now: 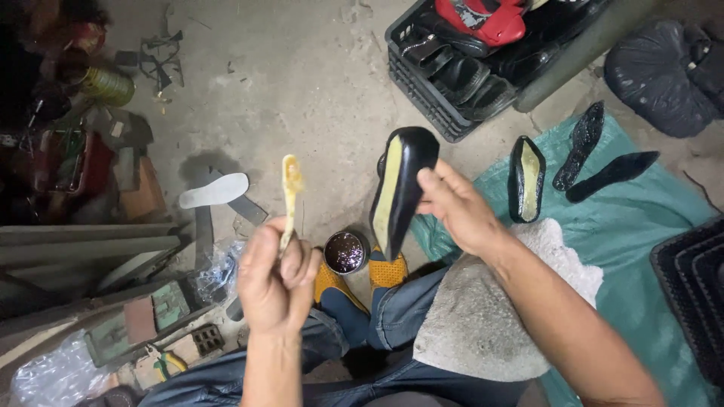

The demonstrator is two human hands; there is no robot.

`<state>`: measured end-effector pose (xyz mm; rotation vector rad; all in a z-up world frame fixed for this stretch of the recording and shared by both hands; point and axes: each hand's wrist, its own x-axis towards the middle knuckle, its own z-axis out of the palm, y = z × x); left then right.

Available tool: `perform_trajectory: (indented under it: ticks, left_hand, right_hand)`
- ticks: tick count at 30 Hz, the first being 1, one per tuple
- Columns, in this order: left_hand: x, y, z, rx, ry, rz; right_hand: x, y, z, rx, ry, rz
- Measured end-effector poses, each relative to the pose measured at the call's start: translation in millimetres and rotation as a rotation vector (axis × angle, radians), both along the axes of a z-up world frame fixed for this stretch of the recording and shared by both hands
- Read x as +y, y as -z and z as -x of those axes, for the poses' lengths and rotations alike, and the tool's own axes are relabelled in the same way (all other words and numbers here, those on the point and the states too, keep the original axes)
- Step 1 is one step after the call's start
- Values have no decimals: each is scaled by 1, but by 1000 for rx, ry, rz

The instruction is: Applying a layer of adhesive to the bottom of a shoe sole using a wooden applicator stick.

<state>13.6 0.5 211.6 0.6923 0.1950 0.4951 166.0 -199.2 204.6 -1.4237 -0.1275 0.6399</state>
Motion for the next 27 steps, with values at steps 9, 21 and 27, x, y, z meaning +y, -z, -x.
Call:
perform_trajectory:
  ticks: [9,21,27]
  left_hand:
    - [-12,5,20,89,76,-342]
    - [-14,-49,-14,372,-30,-1132]
    - [-15,-60,-32,287,-120,-1178]
  right_hand:
    - [4,-14,-9,336,320,-51]
    - [-7,-16,-2,242,-32,-328]
    - [-4,22,0,345,197,-327]
